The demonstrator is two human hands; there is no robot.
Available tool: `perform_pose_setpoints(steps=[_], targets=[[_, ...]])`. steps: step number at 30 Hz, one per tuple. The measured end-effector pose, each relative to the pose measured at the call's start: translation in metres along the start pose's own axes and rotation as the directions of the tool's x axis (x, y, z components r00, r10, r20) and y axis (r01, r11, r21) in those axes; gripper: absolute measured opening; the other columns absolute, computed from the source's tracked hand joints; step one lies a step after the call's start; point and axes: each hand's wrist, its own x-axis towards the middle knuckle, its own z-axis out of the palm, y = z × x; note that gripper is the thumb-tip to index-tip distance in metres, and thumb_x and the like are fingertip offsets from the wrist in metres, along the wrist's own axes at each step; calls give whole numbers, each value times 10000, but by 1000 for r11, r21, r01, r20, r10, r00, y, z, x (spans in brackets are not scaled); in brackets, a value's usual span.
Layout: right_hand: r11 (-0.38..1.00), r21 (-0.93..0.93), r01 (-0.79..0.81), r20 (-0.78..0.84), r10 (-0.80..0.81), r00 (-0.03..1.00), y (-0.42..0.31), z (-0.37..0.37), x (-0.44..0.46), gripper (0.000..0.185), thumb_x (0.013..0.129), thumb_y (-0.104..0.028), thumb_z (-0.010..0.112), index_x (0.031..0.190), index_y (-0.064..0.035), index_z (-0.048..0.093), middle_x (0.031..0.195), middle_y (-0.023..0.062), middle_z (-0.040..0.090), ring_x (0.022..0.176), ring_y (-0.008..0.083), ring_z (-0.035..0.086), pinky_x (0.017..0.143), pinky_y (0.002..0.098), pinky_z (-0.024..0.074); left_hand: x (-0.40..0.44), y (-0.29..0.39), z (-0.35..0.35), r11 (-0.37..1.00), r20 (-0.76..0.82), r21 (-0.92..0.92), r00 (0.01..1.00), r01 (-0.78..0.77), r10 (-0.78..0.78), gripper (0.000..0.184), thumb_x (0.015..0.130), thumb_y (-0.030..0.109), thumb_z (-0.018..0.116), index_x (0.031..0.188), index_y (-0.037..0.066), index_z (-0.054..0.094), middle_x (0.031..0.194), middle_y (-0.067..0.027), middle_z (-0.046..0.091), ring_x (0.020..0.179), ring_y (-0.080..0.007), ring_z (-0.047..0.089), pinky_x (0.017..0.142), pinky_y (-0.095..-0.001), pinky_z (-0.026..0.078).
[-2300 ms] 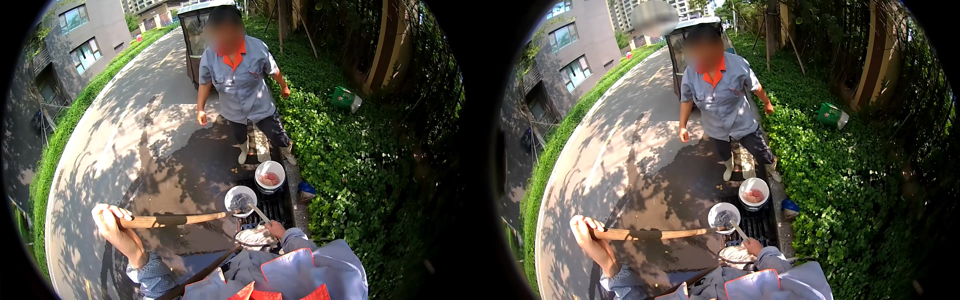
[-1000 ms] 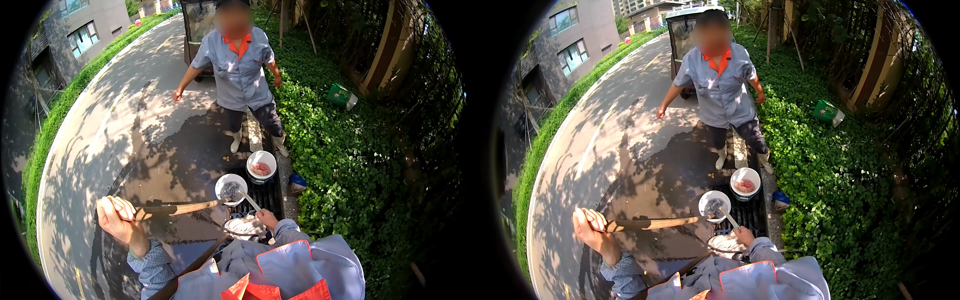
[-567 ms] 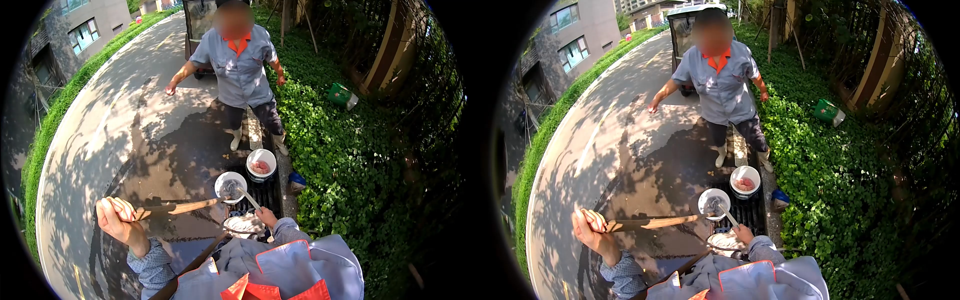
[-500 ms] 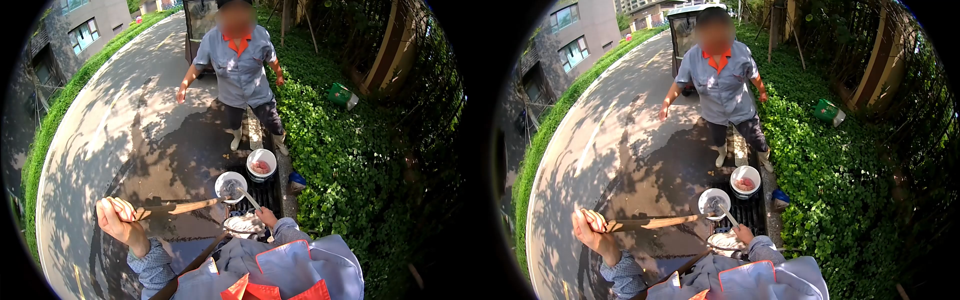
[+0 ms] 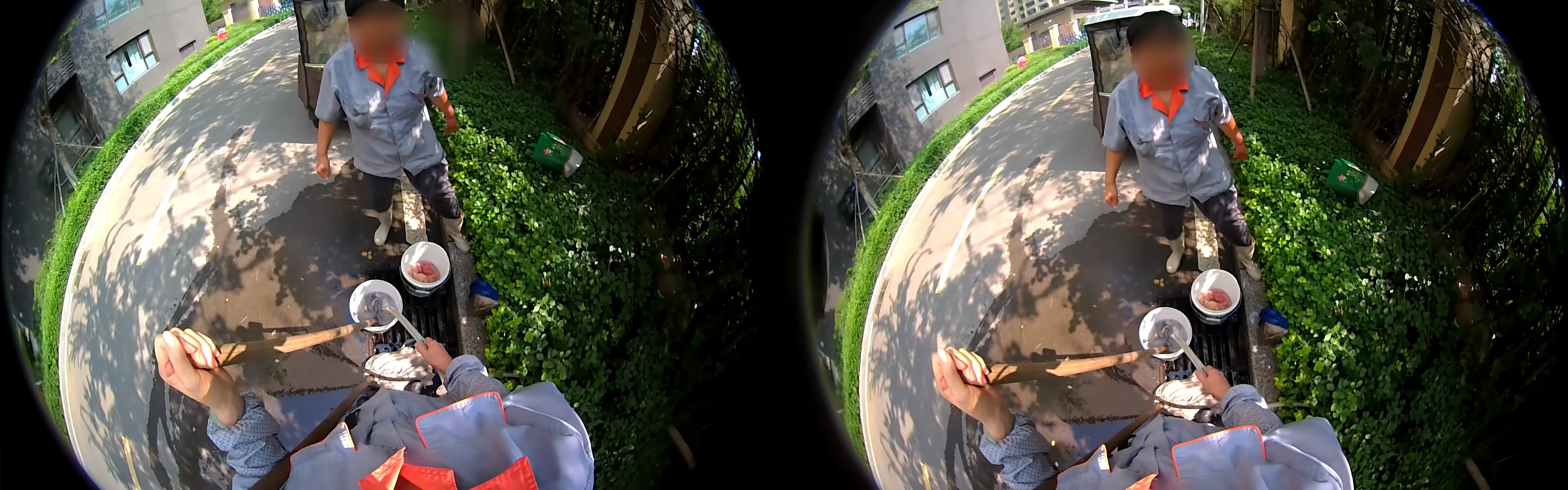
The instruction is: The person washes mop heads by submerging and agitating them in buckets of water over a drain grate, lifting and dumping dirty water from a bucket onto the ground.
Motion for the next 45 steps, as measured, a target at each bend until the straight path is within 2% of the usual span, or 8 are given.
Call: perform_pose_setpoints(steps=[12, 17, 21, 28, 32, 38, 40, 45], targets=[[997, 49, -60, 35, 58, 998, -9, -7, 0, 441, 890, -405, 552, 934, 34, 567, 846, 268, 623, 804, 425, 613, 703, 474, 470, -8, -8, 0, 998, 27, 8, 998, -64, 64, 237, 995, 101, 427, 762, 61, 436, 605, 1, 381, 512, -64, 364, 480, -205, 350], [999, 34, -29, 1, 29, 1000, 0, -12, -4, 445, 896, -402, 542, 942, 41, 548, 837, 271, 622, 805, 435, 614, 705, 475, 471, -53, -79, -2, 942, -107, 261, 976, 210, -188, 160, 904, 101, 596, 786, 63, 494, 651, -31, 516, 580, -112, 508, 607, -262, 461], [995, 52, -79, 14, 79, 997, 2, -15, -3, 481, 896, -402, 538, 1036, 57, 559, 922, 308, 619, 908, 463, 599, 781, 479, 468, -47, -105, 9, 936, -146, 2, 926, 352, -348, 272, 909, 100, 567, 670, 87, 438, 567, -4, 422, 500, -106, 454, 522, -245, 429], [990, 107, -93, 48, 88, 995, -14, -37, -1, 446, 906, -386, 534, 1002, 49, 556, 903, 301, 621, 913, 466, 598, 788, 503, 464, 43, -14, 77, 928, 398, -244, 902, 280, -167, 269, 929, 120, 447, 676, 82, 367, 566, -25, 317, 495, -122, 274, 532, -268, 266], [1000, 3, -15, -36, 15, 999, 7, -28, 13, 441, 906, -386, 542, 978, 48, 555, 914, 299, 619, 901, 468, 592, 774, 508, 463, 79, 34, 60, 893, 613, -308, 786, 327, -76, 231, 830, 124, 526, 635, 112, 402, 510, -8, 366, 454, -112, 327, 593, -251, 350], [999, 10, -32, -62, 33, 998, 10, -22, 24, 427, 893, -379, 564, 976, 40, 571, 875, 275, 629, 851, 456, 604, 751, 487, 472, 76, -45, 39, 839, 821, -372, 563, 396, 99, 262, 779, 150, 586, 568, 164, 431, 447, 53, 479, 334, -31, 418, 349, -147, 385], [994, 57, -98, -8, 99, 995, 2, -26, 24, 421, 891, -379, 569, 972, 35, 573, 871, 273, 629, 846, 452, 605, 744, 486, 471, 50, -93, 24, 826, 840, -198, 526, 527, -134, 192, 818, 173, 618, 718, 110, 466, 547, -1, 473, 453, -103, 438, 576, -239, 464], [995, 50, -88, 3, 88, 996, 6, -25, 28, 413, 894, -377, 566, 973, 28, 567, 870, 277, 624, 841, 448, 605, 741, 491, 468, -27, -201, 1, 817, 50, 188, 825, 545, -563, 187, 919, 119, 554, 765, 65, 463, 646, -32, 429, 597, -142, 453, 731, -300, 443]])
